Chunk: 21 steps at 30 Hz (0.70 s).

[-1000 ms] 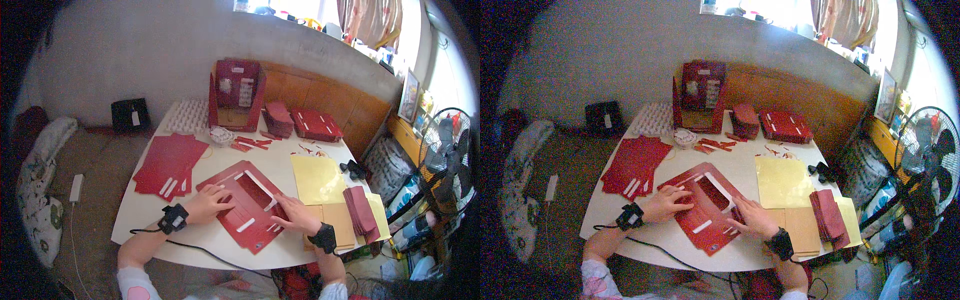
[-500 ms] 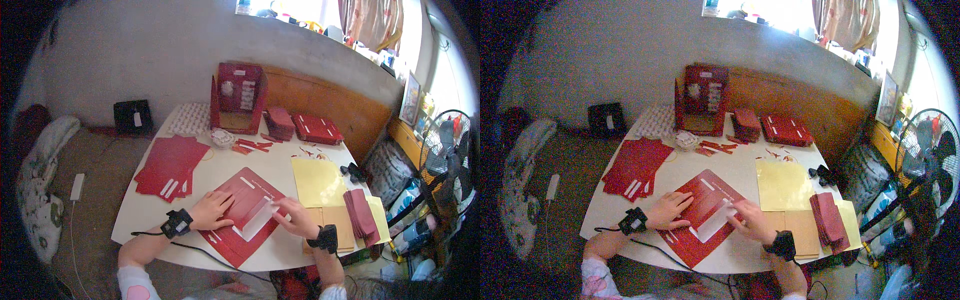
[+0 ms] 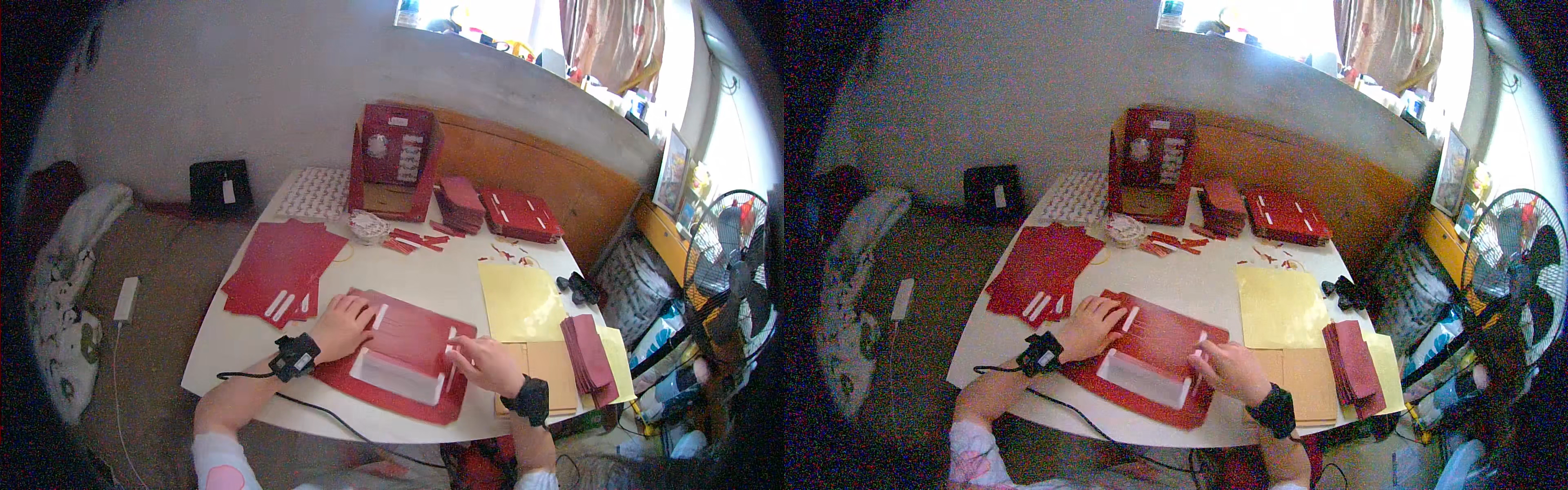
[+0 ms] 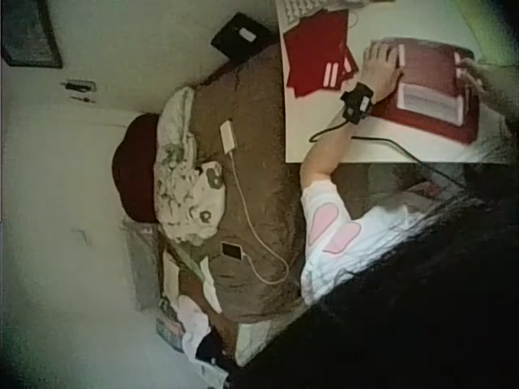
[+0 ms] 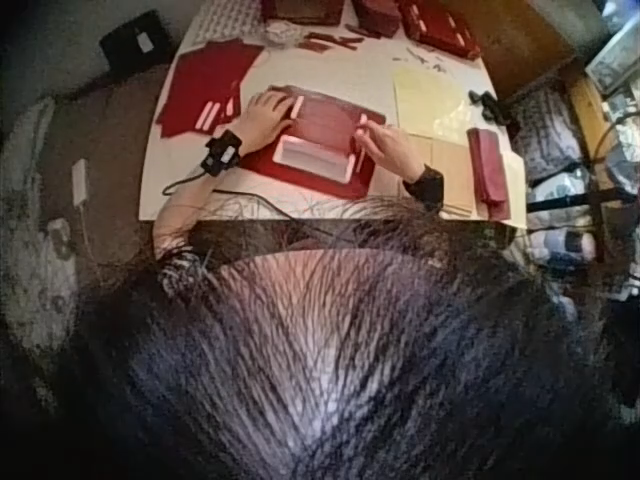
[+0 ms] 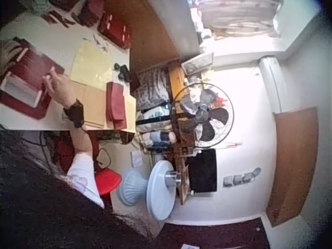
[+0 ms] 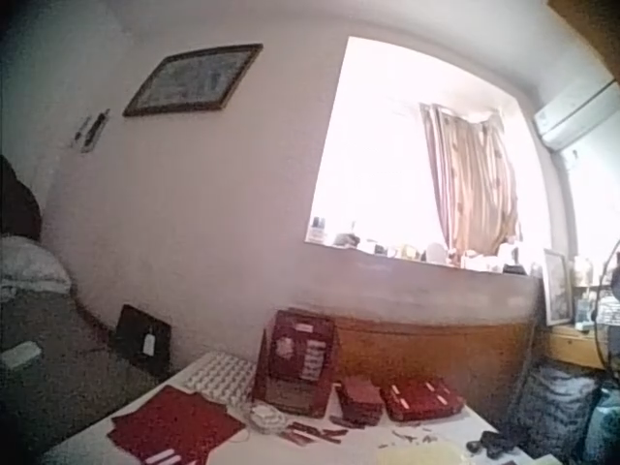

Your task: The recorder is folding and assembling red paper/cardboard items, likely wallets or packaging.

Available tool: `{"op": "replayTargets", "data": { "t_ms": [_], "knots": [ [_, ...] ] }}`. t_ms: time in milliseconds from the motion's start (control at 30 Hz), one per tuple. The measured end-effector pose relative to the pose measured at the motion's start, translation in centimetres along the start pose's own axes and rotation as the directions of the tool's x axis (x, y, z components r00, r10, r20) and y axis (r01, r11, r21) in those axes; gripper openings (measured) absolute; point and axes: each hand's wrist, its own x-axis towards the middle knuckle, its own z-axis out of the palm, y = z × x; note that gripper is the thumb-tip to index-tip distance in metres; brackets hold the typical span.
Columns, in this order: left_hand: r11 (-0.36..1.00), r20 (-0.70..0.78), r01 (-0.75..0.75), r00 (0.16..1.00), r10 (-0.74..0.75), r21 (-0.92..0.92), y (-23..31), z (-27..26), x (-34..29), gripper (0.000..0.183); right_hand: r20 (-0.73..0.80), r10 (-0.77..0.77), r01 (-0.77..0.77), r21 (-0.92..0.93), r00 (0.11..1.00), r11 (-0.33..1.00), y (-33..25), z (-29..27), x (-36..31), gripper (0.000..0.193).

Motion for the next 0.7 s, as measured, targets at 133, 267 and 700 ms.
{"op": "replayTargets", "data": {
  "t_ms": [133, 267, 700],
  "knots": [
    [0.991, 0.076, -0.064, 0.994, 0.073, -0.113, 0.0, 0.3, -0.2, 0.045, -0.19, 0.095, -0.069, 0.137, 0.977, 0.988, 0.4, 0.9, 0.6, 0.022],
    [0.958, 0.038, -0.104, 0.992, 0.118, -0.268, 1.2, -0.1, 0.4, 0.05, -0.21, 0.369, -0.134, 0.683, 0.906, 0.718, 4.1, 3.0, 0.6, 0.023],
    [0.986, 0.061, -0.17, 0.984, 0.169, 0.003, 3.2, -0.7, 1.6, 0.067, 0.182, 0.371, -0.193, 0.981, 0.911, -0.009, 2.9, 1.0, 1.7, 0.034]
  ]
}}
